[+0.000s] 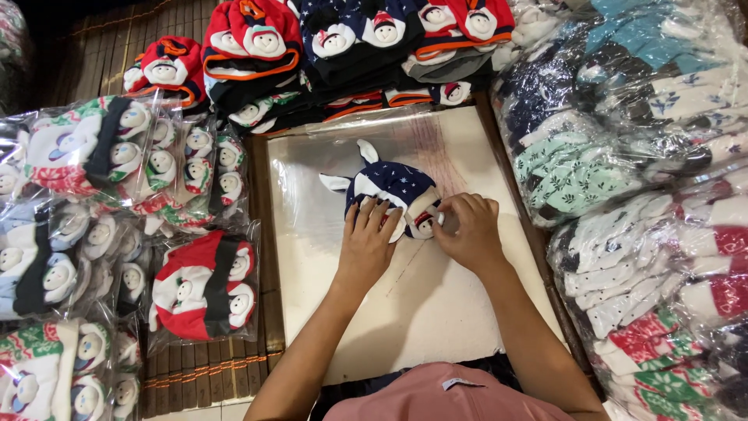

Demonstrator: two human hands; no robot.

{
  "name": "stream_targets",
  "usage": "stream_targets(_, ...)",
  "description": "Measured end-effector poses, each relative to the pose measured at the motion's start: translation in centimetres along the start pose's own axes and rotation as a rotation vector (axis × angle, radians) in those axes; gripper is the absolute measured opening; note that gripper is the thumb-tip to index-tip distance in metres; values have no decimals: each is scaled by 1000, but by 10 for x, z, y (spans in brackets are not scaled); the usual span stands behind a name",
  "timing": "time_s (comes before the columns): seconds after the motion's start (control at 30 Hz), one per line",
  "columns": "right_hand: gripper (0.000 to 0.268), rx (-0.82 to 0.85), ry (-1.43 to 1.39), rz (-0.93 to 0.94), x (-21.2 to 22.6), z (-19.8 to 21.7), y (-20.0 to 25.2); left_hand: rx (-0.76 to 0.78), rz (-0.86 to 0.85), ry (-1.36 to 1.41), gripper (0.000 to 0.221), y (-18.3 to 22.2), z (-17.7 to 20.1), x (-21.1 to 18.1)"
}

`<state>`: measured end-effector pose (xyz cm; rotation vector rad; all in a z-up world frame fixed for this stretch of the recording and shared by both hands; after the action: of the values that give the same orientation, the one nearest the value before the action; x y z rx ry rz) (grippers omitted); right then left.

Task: Packaging small fabric items into clear plastic bags

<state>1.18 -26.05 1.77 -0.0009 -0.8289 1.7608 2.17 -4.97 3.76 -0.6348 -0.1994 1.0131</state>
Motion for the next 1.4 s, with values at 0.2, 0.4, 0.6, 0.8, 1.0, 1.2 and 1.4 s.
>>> stream_targets(0.2,13,-119,-111,-34,-1,-5,0,13,-60,-18,38,2,1,8)
stream_targets(0.4,17,-128,-103,41,-1,-12,0,23,-44,-27,41,4,-3,10)
stream_targets(0.6,15,-25,-171,91,10,-9,-1,-1,19,-19,34,-2,-9,5)
stream_targets(0.8,18,-40,-211,-160,-5,-17,2,-110,60,11,18,-5,-6,1)
stream_targets(1.0,17,-43,-113,73,18,-6,-4,-173,14,44,15,-7,-4,0)
stream_targets(1.2,13,-108,-17,-87,-5,-28,1,-161,8,70,15,-2,-5,-1)
stream_targets(1.4,18,-115,40,-56,-6,-26,2,-117,9,87,18,-1,-6,-3)
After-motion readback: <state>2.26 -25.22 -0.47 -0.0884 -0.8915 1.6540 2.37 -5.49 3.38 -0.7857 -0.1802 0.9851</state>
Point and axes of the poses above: each hand's wrist, its own y-axis away from the middle knuckle, its own z-axis out of the back of the hand, x = y × z, the point moved 2 cm from there along -y, towards the middle knuckle, and after that the axes turned 9 degrees about z, right-handed, at the moved point
